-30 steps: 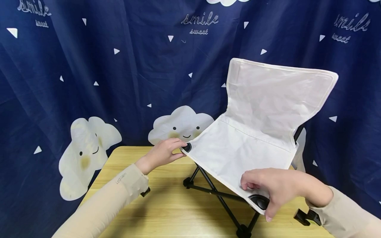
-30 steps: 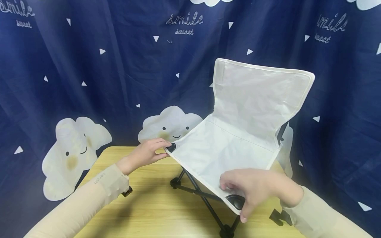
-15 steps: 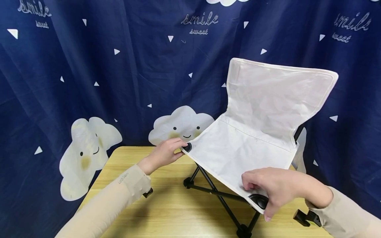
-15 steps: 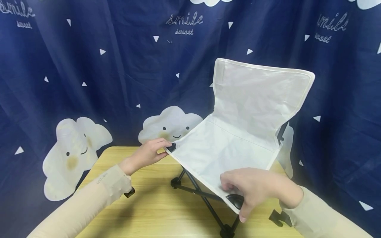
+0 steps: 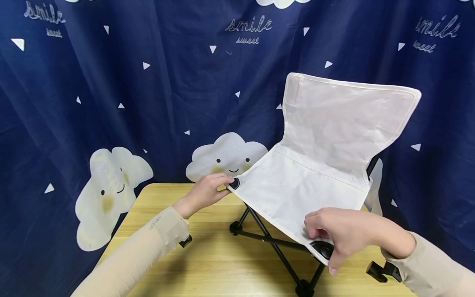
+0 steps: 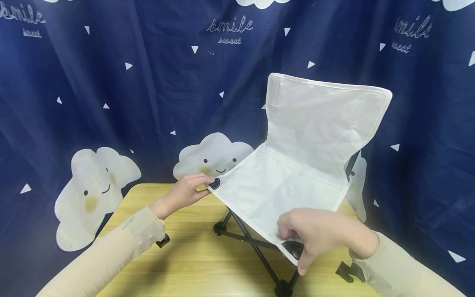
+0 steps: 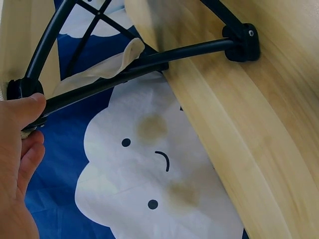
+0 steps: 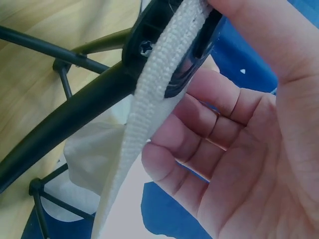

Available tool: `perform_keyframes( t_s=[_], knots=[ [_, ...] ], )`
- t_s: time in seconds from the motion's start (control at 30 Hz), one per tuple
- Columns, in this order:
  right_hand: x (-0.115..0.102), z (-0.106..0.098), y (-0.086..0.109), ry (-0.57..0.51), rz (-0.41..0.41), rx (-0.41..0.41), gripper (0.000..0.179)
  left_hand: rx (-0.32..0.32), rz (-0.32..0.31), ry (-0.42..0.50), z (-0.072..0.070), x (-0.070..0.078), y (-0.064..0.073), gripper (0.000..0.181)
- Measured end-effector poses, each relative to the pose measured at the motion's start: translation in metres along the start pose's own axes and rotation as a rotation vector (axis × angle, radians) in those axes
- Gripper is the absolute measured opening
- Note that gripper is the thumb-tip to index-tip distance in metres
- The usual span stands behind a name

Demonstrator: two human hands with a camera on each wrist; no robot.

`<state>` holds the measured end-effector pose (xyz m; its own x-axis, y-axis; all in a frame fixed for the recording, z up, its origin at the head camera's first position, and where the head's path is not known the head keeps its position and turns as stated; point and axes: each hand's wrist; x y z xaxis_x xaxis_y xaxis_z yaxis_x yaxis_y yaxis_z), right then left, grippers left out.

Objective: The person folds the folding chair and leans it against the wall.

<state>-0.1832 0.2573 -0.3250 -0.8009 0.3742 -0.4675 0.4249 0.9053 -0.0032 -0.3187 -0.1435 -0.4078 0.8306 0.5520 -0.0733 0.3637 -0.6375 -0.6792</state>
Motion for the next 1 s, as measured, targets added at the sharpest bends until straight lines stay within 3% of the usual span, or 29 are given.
perform_keyframes(
  t_s=[0.4,0.8,1.0],
  knots=[
    [-0.002,-0.005,0.001,-0.105,0.004,0.033,0.054,-0.004,-0.029,-0.001,0.000,0.002,-0.006,0.031],
    [0.004,-0.011,0.003,-0.096,0.010,0.045,0.051,-0.003,-0.031,-0.027,-0.006,0.005,-0.011,0.031],
    [0.007,-0.013,0.003,-0.061,-0.061,0.087,0.047,0.002,-0.034,-0.039,-0.006,0.003,-0.013,0.032]
  ],
)
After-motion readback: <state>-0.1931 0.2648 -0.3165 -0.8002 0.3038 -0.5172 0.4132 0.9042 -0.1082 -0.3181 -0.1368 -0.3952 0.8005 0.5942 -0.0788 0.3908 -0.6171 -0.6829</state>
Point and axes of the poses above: each hand's wrist, its own y-axis away from the middle knuckle, its own z-axis out of the palm, x = y × z, and after that the axes turned 8 degrees about -y, right-handed
